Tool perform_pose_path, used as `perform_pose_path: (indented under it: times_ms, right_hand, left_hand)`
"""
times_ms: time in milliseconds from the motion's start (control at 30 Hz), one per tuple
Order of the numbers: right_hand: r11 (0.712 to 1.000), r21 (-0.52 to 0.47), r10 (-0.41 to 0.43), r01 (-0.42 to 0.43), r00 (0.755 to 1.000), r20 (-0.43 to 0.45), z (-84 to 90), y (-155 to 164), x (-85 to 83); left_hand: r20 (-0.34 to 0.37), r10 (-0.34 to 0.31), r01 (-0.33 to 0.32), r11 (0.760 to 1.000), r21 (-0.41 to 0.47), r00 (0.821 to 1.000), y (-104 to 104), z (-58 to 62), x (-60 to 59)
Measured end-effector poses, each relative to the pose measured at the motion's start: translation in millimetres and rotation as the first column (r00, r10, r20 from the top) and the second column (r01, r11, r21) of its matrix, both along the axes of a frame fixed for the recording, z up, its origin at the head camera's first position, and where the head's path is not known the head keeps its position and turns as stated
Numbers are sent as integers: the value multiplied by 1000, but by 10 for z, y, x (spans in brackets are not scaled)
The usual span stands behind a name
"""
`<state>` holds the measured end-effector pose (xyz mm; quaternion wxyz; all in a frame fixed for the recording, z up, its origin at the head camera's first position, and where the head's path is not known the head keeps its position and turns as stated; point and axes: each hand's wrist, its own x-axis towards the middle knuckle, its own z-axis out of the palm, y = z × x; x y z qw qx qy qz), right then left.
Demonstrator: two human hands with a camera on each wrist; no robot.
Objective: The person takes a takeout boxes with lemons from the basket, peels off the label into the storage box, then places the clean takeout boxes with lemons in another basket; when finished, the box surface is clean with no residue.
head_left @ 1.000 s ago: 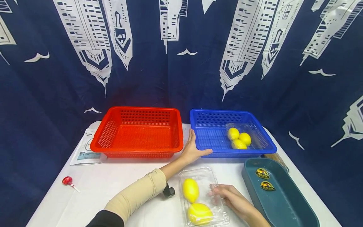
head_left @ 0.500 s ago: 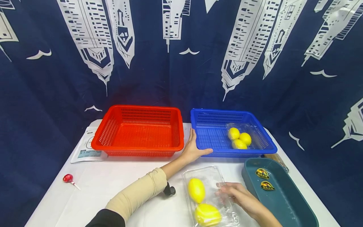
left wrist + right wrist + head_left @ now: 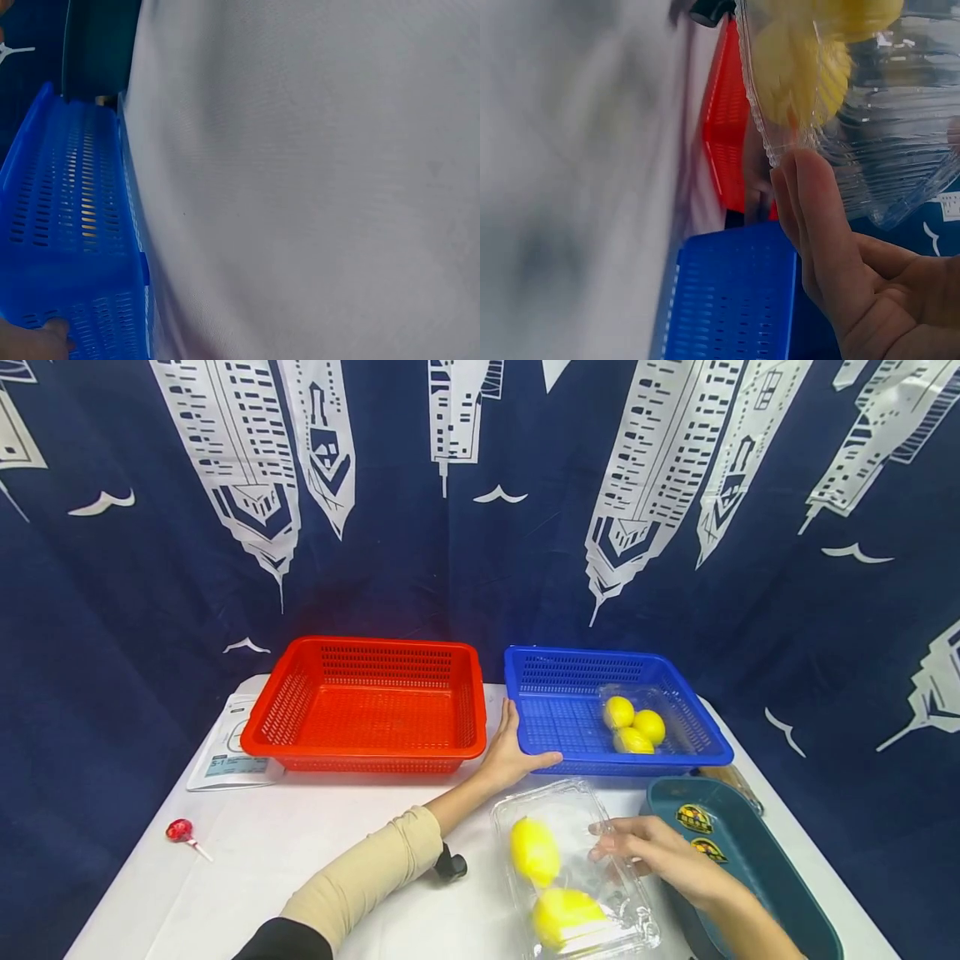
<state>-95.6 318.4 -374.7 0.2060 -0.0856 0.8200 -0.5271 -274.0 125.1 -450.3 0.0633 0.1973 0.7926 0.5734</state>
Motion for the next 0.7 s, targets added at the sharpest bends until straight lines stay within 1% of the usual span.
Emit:
perform_pose_path:
  times_ms: [100,167,300,367,467,533,600,667,700]
  right_hand:
    - [999,-12,31,-31,999,-7,76,39,-69]
    - [999,-20,44,-44,999,-2,124,64,-118]
    - [999,24,49,-49,999,-18,239,111,-218]
    - [998,35,58,-57,998,-27,298,133,-283]
    - [997,24,75,-74,996,-37,373,163,-395]
    - [996,19,92,-91,995,-46,412,187,-471]
    - [995,17,104,-103,993,-54,434,207,-547]
    - [993,19,116,-115,991,-59,459,221,-613]
    - [993,22,116,-115,992,-57,474,225,-645]
  left_hand:
    - [-3,1,-1,1000,-4,1000,-5,-13,-10]
    - [-17,-1,0,1000,-19,1000,-5,-14,-13]
    - [-62,-4,1,998,-57,998,-7,-4,-4]
    - [-79,-7,3,999,-53,997,-16,-2,6]
    - [-71,-32,33,999,10,997,-46,7,35]
    - [-132,-75,83,995,56,988,-83,-6,42]
    - [-197,-118,137,987,85,973,-120,-27,33]
    - [-287,-138,174,979,103,948,-128,-111,-24]
    - [-346,-132,166,983,72,929,-132,-134,-34]
